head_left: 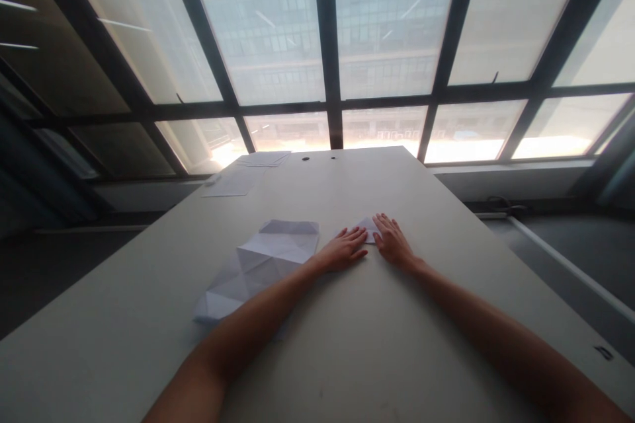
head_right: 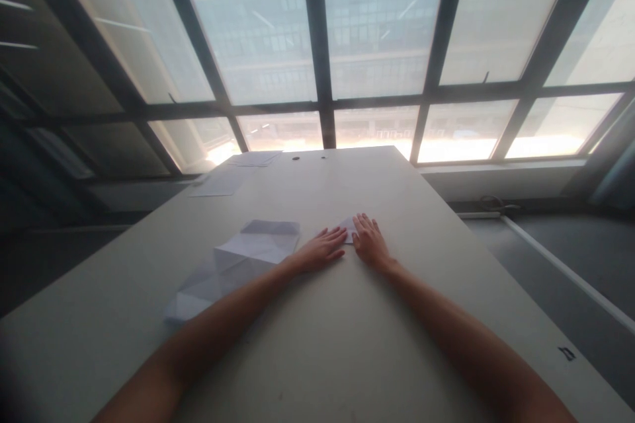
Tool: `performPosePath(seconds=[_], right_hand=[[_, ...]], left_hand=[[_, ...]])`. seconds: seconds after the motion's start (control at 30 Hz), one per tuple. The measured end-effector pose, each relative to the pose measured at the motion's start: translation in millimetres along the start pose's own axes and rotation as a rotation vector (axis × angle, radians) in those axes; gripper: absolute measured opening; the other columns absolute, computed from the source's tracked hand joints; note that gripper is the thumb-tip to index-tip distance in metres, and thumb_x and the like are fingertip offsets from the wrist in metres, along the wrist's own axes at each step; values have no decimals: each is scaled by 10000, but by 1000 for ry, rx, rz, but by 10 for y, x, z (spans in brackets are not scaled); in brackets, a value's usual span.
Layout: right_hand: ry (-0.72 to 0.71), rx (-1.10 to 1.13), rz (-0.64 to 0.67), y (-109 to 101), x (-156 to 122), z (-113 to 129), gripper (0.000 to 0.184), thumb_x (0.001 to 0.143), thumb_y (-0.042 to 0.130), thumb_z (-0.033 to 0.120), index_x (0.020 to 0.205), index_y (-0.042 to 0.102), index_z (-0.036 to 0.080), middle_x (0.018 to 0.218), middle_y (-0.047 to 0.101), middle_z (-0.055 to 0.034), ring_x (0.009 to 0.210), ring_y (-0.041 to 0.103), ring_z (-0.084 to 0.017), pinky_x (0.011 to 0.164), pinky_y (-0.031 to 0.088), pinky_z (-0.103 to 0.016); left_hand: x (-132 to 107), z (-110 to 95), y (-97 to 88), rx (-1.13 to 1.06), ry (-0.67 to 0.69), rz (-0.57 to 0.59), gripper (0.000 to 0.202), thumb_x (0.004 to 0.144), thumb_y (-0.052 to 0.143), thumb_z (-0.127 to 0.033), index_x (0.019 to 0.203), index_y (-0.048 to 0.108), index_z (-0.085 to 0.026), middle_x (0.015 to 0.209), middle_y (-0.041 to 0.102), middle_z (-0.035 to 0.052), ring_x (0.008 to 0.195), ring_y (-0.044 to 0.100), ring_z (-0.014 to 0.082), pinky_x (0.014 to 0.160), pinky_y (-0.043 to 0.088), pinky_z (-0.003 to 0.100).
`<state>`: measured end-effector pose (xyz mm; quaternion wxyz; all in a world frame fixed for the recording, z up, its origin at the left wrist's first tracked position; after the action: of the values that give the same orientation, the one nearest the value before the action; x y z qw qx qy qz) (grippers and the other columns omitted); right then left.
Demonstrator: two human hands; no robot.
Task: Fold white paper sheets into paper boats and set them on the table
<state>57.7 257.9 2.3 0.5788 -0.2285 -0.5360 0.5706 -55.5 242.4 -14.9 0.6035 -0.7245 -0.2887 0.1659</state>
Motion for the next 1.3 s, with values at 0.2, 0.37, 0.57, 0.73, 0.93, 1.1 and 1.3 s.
performPosePath(seconds=[0.2, 0.37, 0.57, 0.73, 0.93, 1.1, 1.3], right_hand=[[73, -33, 92, 135, -7, -119, 505, 958, 434, 255, 1413, 487, 41, 1473, 480, -210, 1405, 392, -270, 1167, 268, -399], [51, -43, 43, 61, 7, -105, 426, 940, 480, 229, 1317, 591, 67, 1386, 573, -181, 1310, 492, -251, 1133, 318, -334], [49, -35, 12, 5, -2, -93, 387, 938, 497, 210, 1292, 613, 106, 1343, 606, -159, 1263, 517, -235, 1093, 352, -323], [49, -23, 1, -37, -19, -66, 381, 936, 496, 196, 1297, 608, 146, 1281, 646, -128, 1196, 539, -239, 1045, 380, -323], [43, -20, 7, -62, -32, -44, 388, 936, 480, 184, 1305, 599, 162, 1256, 651, -124, 1192, 521, -240, 1019, 385, -325], [29, -16, -15, -116, -39, -12, 386, 938, 489, 209, 1310, 580, 172, 1206, 654, -123, 1160, 529, -244, 1014, 383, -324], [67, 53, -68, -187, -38, -39, 478, 944, 510, 306, 1405, 458, 193, 1240, 618, -116, 1130, 559, -244, 962, 418, -326]], left_hand=[[7, -8, -21, -6, -8, -11, 577, 1026, 348, -478, 1526, 318, -190, 1599, 276, 129, 1494, 220, 232, 1207, 179, 463], [22, 77, -139, -40, -103, -147, 410, 1010, 395, -289, 1368, 541, -151, 1511, 447, 132, 1431, 371, 212, 1183, 298, 375], [-35, 318, -265, -57, -301, -310, 359, 971, 478, -267, 1296, 593, -167, 1388, 574, 121, 1305, 515, 223, 1131, 381, 377], [-55, 330, -277, -21, -295, -301, 416, 948, 560, -346, 1323, 568, -168, 1344, 597, 116, 1265, 527, 242, 1103, 389, 379], [-62, 313, -345, -92, -287, -310, 442, 901, 630, -313, 1328, 579, -210, 1261, 639, 82, 1189, 568, 248, 1063, 424, 375], [-76, 280, -436, -188, -246, -382, 469, 853, 688, -257, 1311, 589, -237, 1215, 624, 63, 1133, 602, 229, 1026, 465, 341], [-86, 299, -456, -224, -242, -437, 547, 788, 753, -197, 1304, 582, -256, 1213, 581, 59, 1083, 623, 212, 983, 494, 325]])
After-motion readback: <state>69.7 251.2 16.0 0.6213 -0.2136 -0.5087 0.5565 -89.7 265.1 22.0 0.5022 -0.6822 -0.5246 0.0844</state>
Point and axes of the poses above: each hand's wrist, its own x-axis towards the middle knuckle, its own y-axis out of the palm, z = x × y, the point moved 10 cm from there along x, towards the middle knuckle
